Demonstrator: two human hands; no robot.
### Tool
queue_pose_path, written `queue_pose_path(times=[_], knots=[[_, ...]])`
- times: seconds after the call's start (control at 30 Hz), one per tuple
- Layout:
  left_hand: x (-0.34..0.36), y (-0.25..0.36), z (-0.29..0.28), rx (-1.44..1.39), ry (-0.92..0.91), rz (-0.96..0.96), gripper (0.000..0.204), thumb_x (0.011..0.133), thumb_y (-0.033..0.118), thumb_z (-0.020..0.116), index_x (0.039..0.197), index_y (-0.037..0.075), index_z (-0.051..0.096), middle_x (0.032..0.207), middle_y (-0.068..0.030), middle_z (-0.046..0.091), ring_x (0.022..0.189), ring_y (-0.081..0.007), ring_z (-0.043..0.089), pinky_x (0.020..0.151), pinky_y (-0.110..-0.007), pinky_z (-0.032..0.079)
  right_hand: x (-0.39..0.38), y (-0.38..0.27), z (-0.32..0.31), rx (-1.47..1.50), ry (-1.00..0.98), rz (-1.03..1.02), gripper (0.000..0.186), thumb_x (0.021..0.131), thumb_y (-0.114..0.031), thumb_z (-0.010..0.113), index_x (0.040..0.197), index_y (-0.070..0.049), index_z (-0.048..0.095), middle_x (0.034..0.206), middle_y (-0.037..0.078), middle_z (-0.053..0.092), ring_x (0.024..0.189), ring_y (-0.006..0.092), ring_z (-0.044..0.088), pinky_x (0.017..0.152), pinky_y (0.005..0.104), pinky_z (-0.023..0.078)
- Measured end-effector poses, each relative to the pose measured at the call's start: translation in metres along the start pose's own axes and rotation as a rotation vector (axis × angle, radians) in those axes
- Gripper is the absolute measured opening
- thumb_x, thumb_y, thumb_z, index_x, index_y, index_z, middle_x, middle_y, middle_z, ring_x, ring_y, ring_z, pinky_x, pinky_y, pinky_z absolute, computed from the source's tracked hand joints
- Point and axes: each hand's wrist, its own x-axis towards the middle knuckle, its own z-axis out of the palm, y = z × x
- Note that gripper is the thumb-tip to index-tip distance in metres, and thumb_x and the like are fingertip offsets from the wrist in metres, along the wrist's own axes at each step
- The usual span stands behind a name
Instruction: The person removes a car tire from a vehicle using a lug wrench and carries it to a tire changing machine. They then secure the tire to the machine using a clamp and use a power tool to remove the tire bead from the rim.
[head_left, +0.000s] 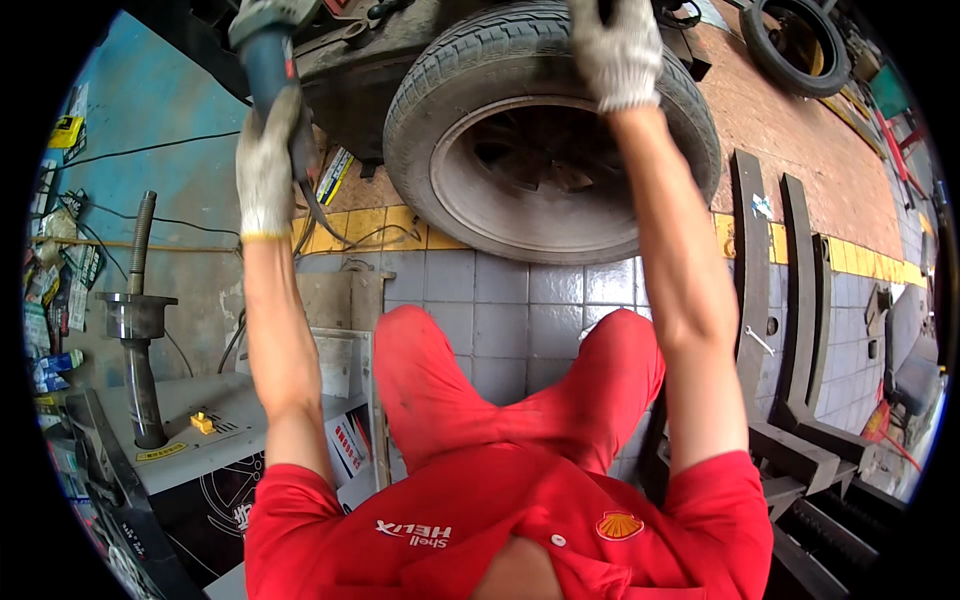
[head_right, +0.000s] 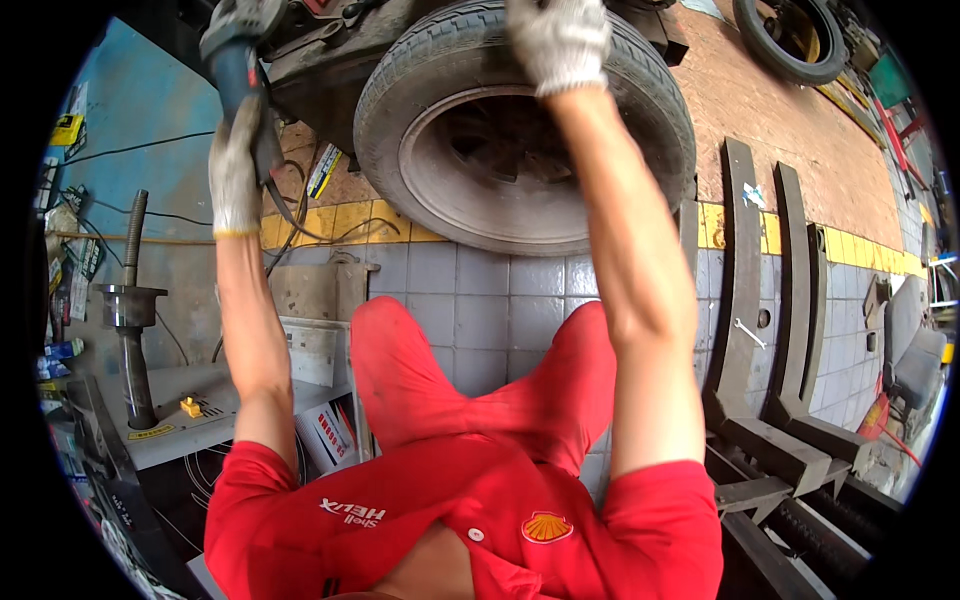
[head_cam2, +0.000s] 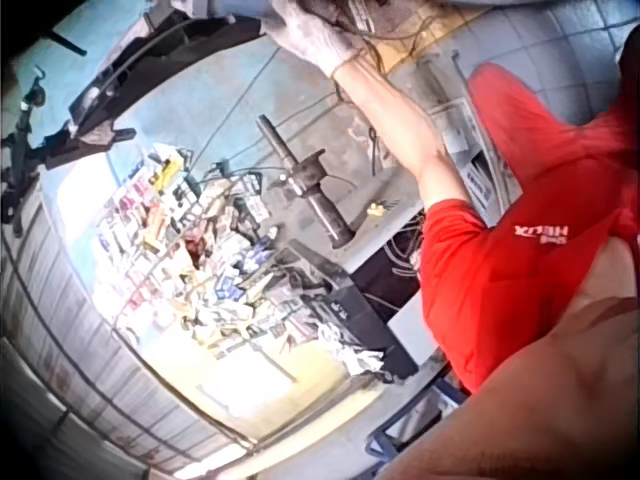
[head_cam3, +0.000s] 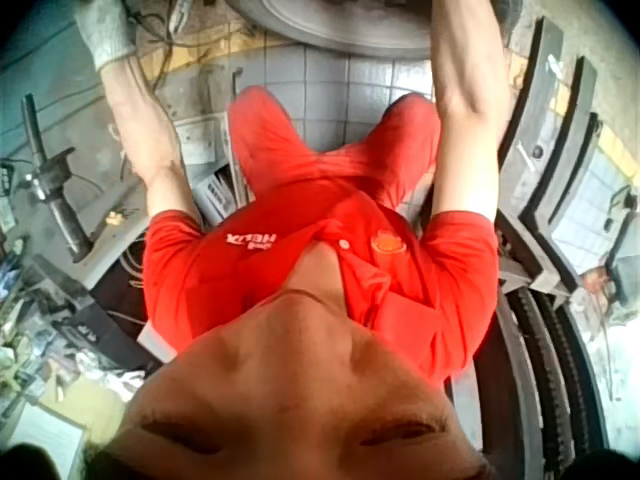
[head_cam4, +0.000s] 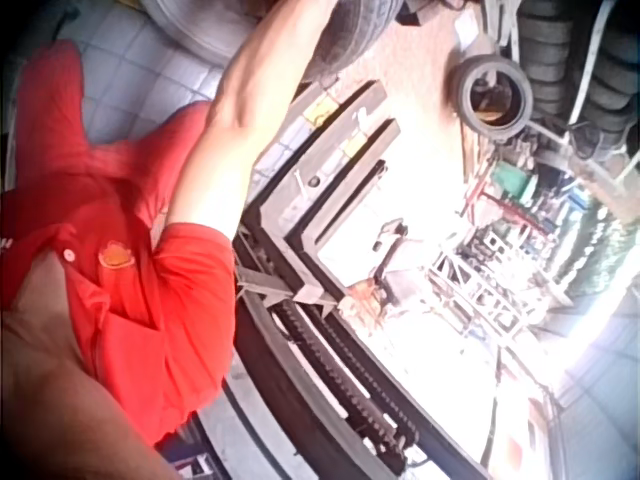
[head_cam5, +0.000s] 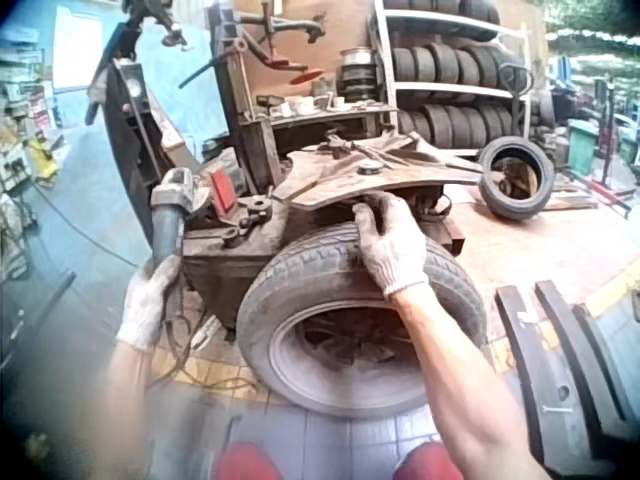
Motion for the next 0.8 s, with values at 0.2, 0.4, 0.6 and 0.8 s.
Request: queue_pose_path(times=[0.2,0.4,0.6,0.8], knots=[[-0.157,-0.023,0.038,-0.044,-0.034,-0.203,0.044,0.1,0.023,0.071,0.133,-0.001,0.055,0.093,-0.0057,0.069,0.072,-0.0162,0.064,0.066,-0.032,0.055,-0.216,-0.142,-0.02,0.514,-0.524,0.561,0.081,0.093,-0.03,0.085,0.155,0.001,0.045,0.131,0.022,0.068,0.114,0.0268,0.069,0.1,0.0377,0.056],[-0.281,-0.113,0.086,0.137,-0.21,-0.207,0.078,0.088,0.031,0.087,0.147,-0.001,0.048,0.142,-0.0164,0.062,0.126,-0.028,0.065,0.108,-0.041,0.053,-0.277,-0.152,-0.043,0.256,-0.595,1.052,0.095,0.087,-0.044,0.085,0.155,0.004,0.039,0.133,0.031,0.068,0.123,0.0427,0.069,0.104,0.0473,0.055],[-0.294,-0.136,0.115,0.093,-0.59,-0.372,0.094,0.08,0.029,0.094,0.149,-0.003,0.041,0.14,-0.0181,0.061,0.129,-0.0259,0.063,0.108,-0.04,0.053,-0.33,-0.091,-0.069,0.466,-0.31,1.18,0.048,0.098,-0.023,0.081,0.131,0.003,0.059,0.11,0.011,0.073,0.094,0.0166,0.07,0.084,0.0324,0.059],[-0.302,-0.138,0.133,-0.039,-0.692,-0.531,0.066,0.086,0.03,0.088,0.134,-0.001,0.056,0.112,-0.0124,0.075,0.105,-0.0248,0.073,0.094,-0.039,0.058,-0.337,-0.064,-0.073,0.578,-0.222,1.432,0.046,0.1,-0.027,0.078,0.129,0.003,0.06,0.102,0.01,0.072,0.088,0.0151,0.068,0.08,0.0311,0.057]])
